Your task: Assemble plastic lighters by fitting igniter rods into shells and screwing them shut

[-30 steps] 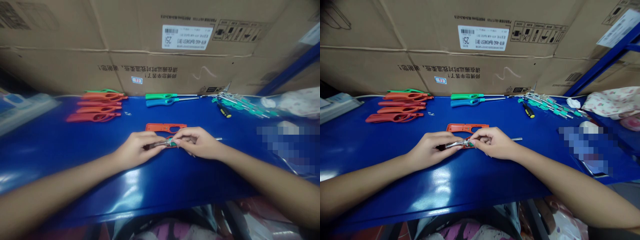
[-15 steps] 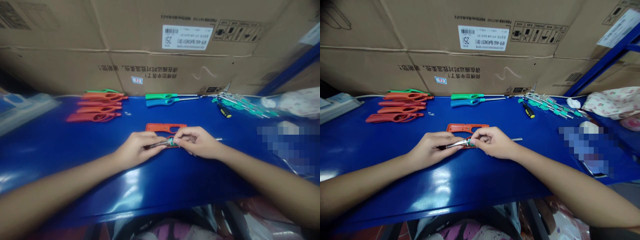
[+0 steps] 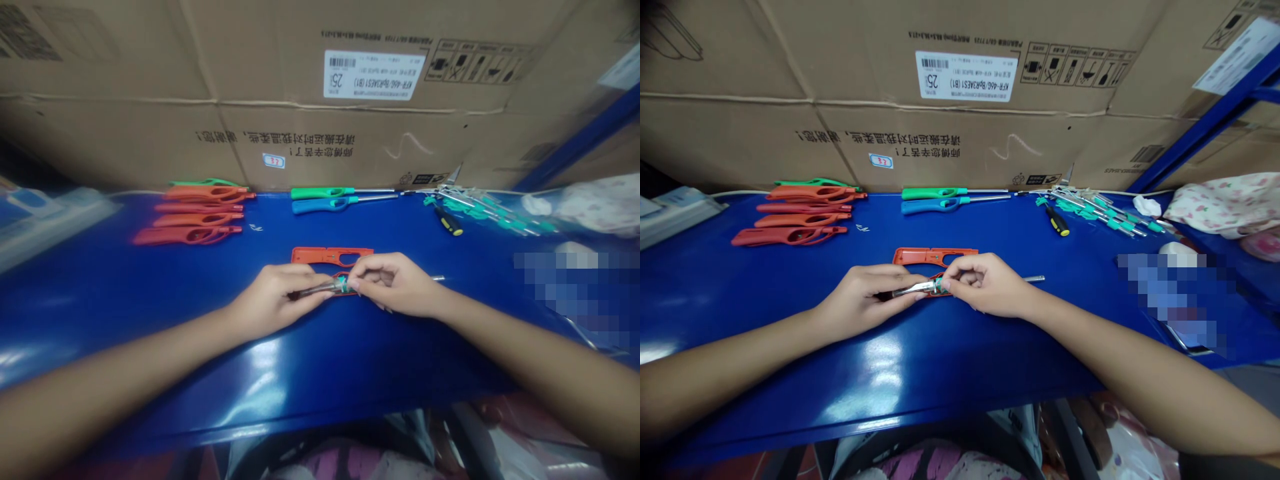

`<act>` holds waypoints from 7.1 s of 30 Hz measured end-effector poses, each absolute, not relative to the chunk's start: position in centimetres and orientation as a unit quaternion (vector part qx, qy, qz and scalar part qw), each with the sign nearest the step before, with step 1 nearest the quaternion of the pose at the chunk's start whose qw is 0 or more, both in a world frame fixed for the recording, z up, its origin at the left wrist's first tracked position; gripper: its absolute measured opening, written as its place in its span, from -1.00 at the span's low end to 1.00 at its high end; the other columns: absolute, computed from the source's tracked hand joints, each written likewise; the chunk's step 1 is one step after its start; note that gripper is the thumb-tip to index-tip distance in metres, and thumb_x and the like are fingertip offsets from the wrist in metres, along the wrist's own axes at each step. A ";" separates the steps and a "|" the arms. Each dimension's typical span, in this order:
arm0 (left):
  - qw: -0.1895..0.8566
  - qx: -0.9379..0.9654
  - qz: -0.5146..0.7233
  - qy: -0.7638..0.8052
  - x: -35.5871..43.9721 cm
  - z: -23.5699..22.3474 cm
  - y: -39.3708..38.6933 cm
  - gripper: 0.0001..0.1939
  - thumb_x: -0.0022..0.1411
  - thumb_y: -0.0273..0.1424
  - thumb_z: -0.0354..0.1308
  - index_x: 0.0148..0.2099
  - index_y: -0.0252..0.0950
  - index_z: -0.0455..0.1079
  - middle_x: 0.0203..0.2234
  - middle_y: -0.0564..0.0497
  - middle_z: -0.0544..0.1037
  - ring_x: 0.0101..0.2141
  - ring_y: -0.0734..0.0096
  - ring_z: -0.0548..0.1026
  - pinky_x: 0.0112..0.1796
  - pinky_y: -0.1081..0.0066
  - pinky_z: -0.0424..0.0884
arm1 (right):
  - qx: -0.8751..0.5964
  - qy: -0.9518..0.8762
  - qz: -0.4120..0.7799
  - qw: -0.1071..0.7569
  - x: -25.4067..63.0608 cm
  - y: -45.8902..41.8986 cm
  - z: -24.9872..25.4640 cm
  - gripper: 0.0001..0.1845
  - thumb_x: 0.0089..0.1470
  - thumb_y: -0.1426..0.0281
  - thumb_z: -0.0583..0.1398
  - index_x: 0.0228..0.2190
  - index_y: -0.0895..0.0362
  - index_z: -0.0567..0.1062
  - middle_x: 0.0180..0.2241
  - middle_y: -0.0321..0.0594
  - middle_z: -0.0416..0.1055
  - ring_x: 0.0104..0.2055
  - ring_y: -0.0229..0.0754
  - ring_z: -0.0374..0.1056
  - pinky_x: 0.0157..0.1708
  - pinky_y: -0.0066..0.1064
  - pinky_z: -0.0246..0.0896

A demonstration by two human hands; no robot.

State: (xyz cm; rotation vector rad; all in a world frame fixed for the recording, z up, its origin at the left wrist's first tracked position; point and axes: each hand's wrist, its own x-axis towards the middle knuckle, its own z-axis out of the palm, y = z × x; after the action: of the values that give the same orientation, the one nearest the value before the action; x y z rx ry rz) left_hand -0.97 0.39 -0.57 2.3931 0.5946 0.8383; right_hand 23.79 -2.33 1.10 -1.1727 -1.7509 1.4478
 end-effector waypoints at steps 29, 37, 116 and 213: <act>0.252 0.888 0.318 0.217 -1.0 -0.6 0.2 -0.75 0.36 -0.41 0.20 0.03 -0.33 0.57 -0.23 -0.10 0.66 -0.29 0.40 0.62 -0.22 0.46 0.53 | -0.450 -0.639 0.544 0.305 23.5 -2.3 1.1 -0.74 0.06 0.23 0.31 -0.39 0.21 0.51 -0.62 -0.38 0.33 -0.68 -0.43 0.16 -0.69 -0.55 0.02; 0.249 0.888 0.320 0.215 -0.9 -0.6 0.3 -0.75 0.36 -0.42 0.19 0.05 -0.32 0.55 -0.21 -0.08 0.67 -0.28 0.41 0.62 -0.21 0.48 0.52 | -0.457 -0.642 0.534 0.307 23.3 -2.4 1.3 -0.79 0.08 0.29 0.29 -0.40 0.21 0.51 -0.58 -0.35 0.38 -0.67 -0.44 0.17 -0.68 -0.55 0.01; 0.129 0.947 0.165 0.242 -2.9 2.8 1.2 -0.77 0.40 -0.39 0.11 0.01 -0.24 0.54 -0.20 -0.08 0.60 -0.19 0.26 0.51 -0.13 0.29 0.43 | -0.349 -0.910 0.091 0.203 25.7 -2.2 2.9 -0.70 0.28 0.37 0.13 0.00 0.12 0.51 -0.05 -0.08 0.50 -0.04 -0.08 0.37 -0.06 -0.22 0.33; 0.251 0.914 0.132 0.290 -3.5 3.2 1.2 -0.82 0.36 -0.37 0.15 -0.10 -0.28 0.56 -0.24 -0.07 0.58 -0.30 0.39 0.55 -0.28 0.45 0.46 | -0.314 -0.937 0.047 0.147 25.5 -2.2 2.5 -0.61 0.27 0.37 0.12 0.10 0.06 0.49 0.11 -0.03 0.42 0.15 0.01 0.30 0.17 0.01 0.15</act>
State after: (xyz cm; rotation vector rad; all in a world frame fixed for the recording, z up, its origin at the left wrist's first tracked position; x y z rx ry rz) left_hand -3.47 1.17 3.21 2.4868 0.7904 0.3583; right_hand 25.53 -2.21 2.47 -0.9032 -2.6954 0.1339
